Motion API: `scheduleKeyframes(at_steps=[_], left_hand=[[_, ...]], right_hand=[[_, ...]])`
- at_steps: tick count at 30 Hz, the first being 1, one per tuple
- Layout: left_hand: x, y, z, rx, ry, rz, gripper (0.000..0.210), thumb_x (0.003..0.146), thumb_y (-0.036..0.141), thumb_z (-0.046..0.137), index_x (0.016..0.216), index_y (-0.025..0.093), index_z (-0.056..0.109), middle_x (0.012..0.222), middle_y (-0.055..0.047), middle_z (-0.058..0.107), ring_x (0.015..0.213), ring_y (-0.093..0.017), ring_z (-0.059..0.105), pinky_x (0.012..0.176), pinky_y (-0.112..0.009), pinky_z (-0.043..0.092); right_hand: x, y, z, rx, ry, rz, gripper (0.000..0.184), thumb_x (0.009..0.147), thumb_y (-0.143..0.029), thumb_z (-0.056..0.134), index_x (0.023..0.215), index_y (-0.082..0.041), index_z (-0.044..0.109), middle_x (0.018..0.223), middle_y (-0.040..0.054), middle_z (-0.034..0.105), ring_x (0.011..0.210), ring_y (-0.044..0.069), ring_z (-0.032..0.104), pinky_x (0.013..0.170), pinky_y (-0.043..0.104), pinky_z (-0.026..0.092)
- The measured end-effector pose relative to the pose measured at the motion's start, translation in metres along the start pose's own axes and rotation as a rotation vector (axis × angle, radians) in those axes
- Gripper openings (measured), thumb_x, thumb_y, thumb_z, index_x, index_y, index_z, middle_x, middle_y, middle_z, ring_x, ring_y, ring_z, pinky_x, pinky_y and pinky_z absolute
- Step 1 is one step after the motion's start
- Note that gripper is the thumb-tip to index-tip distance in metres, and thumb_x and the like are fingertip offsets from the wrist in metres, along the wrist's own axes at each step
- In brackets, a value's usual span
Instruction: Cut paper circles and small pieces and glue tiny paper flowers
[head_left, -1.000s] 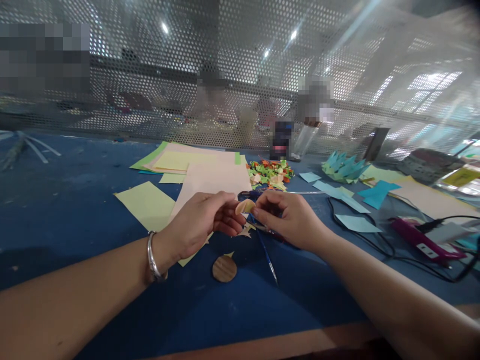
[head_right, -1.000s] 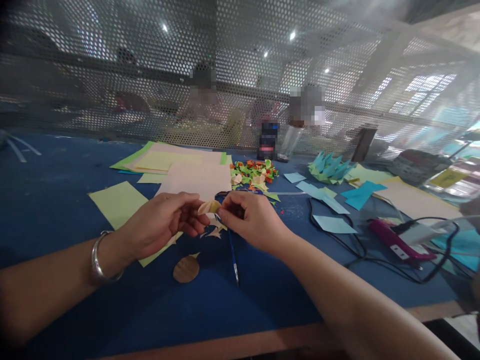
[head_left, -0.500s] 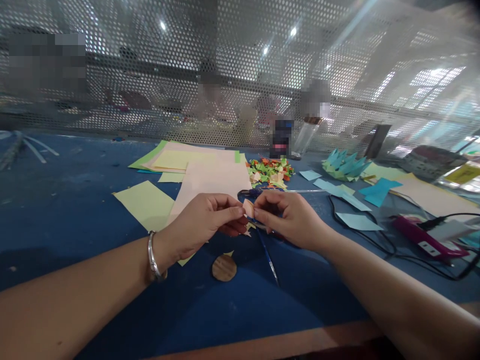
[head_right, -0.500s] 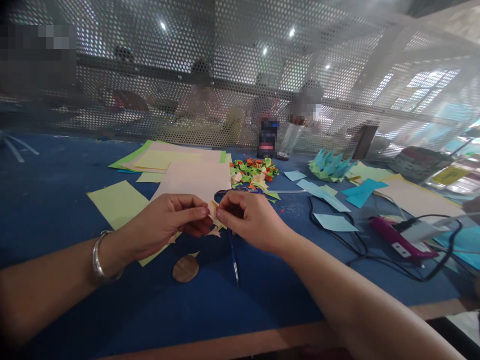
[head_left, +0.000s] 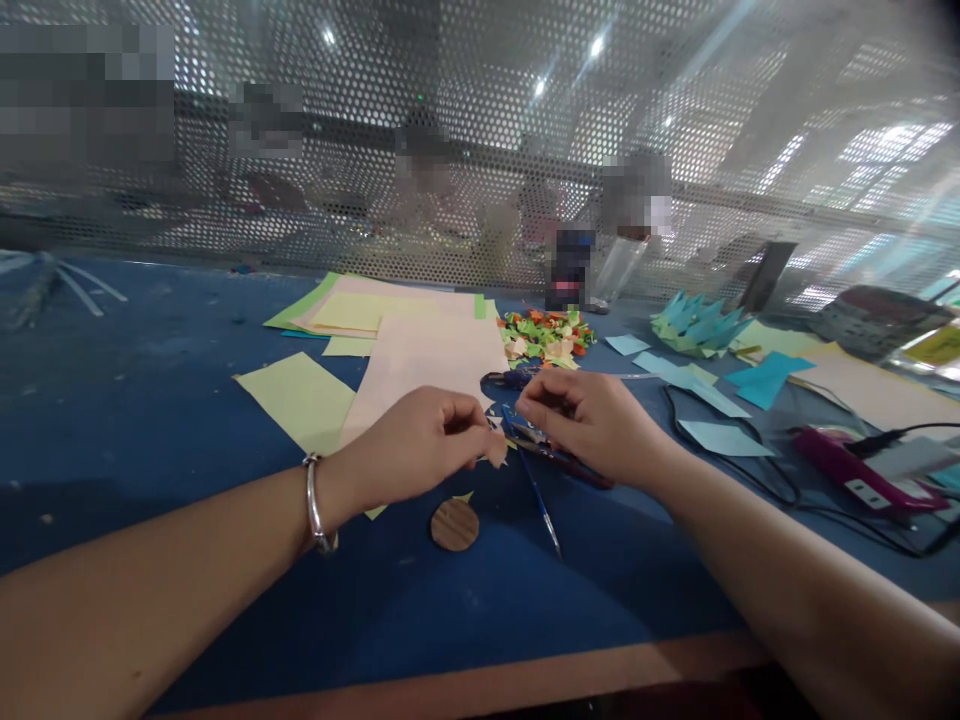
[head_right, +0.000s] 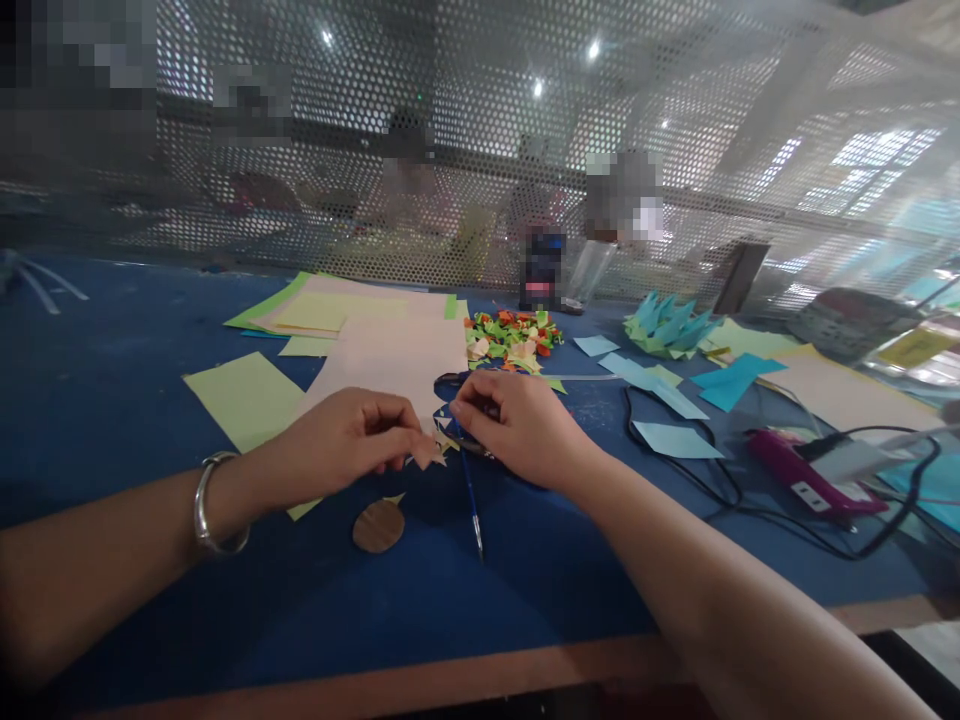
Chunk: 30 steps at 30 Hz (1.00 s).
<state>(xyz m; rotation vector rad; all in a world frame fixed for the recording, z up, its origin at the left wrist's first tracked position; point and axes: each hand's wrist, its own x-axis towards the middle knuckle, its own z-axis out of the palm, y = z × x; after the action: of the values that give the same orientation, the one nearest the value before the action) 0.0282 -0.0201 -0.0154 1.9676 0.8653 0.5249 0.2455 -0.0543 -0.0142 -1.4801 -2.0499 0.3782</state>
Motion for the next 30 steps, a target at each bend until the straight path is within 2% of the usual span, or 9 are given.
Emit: scheduleKeyframes(at_steps=[3, 6, 14, 18, 20, 22, 23, 27, 30], left_hand=[[-0.004, -0.001, 0.001, 0.169, -0.134, 0.018, 0.02, 0.086, 0.029, 0.057, 0.08, 0.02, 0.074, 0.075, -0.001, 0.071, 0.063, -0.013, 0.057, 0.056, -0.025, 0.038], [-0.005, -0.002, 0.002, 0.336, -0.13, 0.034, 0.021, 0.086, 0.033, 0.058, 0.08, 0.02, 0.074, 0.068, 0.0, 0.068, 0.059, -0.013, 0.054, 0.053, -0.026, 0.033], [0.007, -0.003, -0.028, 0.541, 0.085, 0.102, 0.024, 0.089, 0.037, 0.056, 0.081, 0.02, 0.07, 0.074, -0.001, 0.07, 0.065, -0.015, 0.06, 0.06, -0.027, 0.038], [0.016, -0.011, -0.054, 0.68, 0.167, 0.006, 0.02, 0.084, 0.036, 0.058, 0.086, 0.02, 0.071, 0.086, -0.004, 0.073, 0.075, -0.019, 0.064, 0.065, -0.029, 0.042], [0.017, -0.014, -0.067, 0.75, 0.102, -0.075, 0.02, 0.081, 0.035, 0.059, 0.09, 0.021, 0.07, 0.092, -0.005, 0.074, 0.079, -0.021, 0.065, 0.065, -0.03, 0.042], [0.016, -0.016, -0.082, 0.782, -0.049, -0.16, 0.023, 0.078, 0.036, 0.06, 0.093, 0.022, 0.07, 0.095, -0.005, 0.074, 0.084, -0.023, 0.067, 0.067, -0.03, 0.044], [0.015, -0.018, -0.09, 0.771, -0.124, -0.2, 0.027, 0.078, 0.039, 0.062, 0.097, 0.022, 0.069, 0.099, -0.006, 0.074, 0.088, -0.023, 0.067, 0.069, -0.03, 0.045], [0.013, -0.026, -0.114, 0.846, -0.054, -0.261, 0.053, 0.076, 0.061, 0.063, 0.111, 0.021, 0.066, 0.114, -0.009, 0.071, 0.095, -0.027, 0.067, 0.073, -0.032, 0.045], [0.014, -0.034, -0.116, 0.925, -0.042, -0.317, 0.076, 0.071, 0.076, 0.06, 0.122, 0.019, 0.062, 0.115, -0.012, 0.07, 0.096, -0.031, 0.067, 0.072, -0.034, 0.045]], right_hand=[[0.0, 0.001, -0.001, -0.088, -0.03, -0.012, 0.018, 0.091, -0.028, 0.059, 0.08, -0.018, 0.068, 0.062, -0.0024, 0.059, 0.055, 0.011, 0.05, 0.052, 0.025, 0.032], [0.001, 0.002, -0.001, -0.134, -0.066, -0.005, 0.018, 0.091, -0.03, 0.059, 0.081, -0.019, 0.068, 0.065, -0.0017, 0.061, 0.057, 0.012, 0.051, 0.053, 0.026, 0.031], [0.0, 0.002, 0.0, -0.172, -0.135, 0.012, 0.018, 0.092, -0.03, 0.059, 0.081, -0.02, 0.068, 0.067, -0.0019, 0.062, 0.056, 0.011, 0.05, 0.053, 0.026, 0.029], [-0.001, 0.002, 0.0, -0.189, -0.149, 0.024, 0.018, 0.092, -0.032, 0.058, 0.083, -0.02, 0.069, 0.065, -0.0018, 0.062, 0.055, 0.011, 0.05, 0.051, 0.026, 0.028], [-0.001, 0.002, -0.001, -0.195, -0.156, 0.025, 0.018, 0.092, -0.032, 0.058, 0.084, -0.021, 0.069, 0.067, -0.0015, 0.063, 0.057, 0.011, 0.051, 0.051, 0.026, 0.029], [-0.001, 0.002, -0.001, -0.198, -0.163, 0.026, 0.018, 0.092, -0.032, 0.058, 0.084, -0.021, 0.069, 0.068, -0.0014, 0.064, 0.058, 0.012, 0.052, 0.052, 0.026, 0.03], [-0.001, 0.002, -0.001, -0.198, -0.165, 0.026, 0.018, 0.092, -0.032, 0.058, 0.084, -0.021, 0.069, 0.068, -0.0014, 0.064, 0.058, 0.012, 0.052, 0.052, 0.026, 0.03], [-0.001, 0.001, 0.0, -0.204, -0.162, 0.02, 0.019, 0.092, -0.033, 0.058, 0.084, -0.021, 0.069, 0.069, -0.0007, 0.065, 0.06, 0.012, 0.053, 0.053, 0.026, 0.031], [0.0, 0.001, 0.001, -0.216, -0.174, 0.03, 0.02, 0.092, -0.034, 0.057, 0.084, -0.021, 0.069, 0.069, -0.0006, 0.064, 0.06, 0.013, 0.052, 0.053, 0.026, 0.03]])
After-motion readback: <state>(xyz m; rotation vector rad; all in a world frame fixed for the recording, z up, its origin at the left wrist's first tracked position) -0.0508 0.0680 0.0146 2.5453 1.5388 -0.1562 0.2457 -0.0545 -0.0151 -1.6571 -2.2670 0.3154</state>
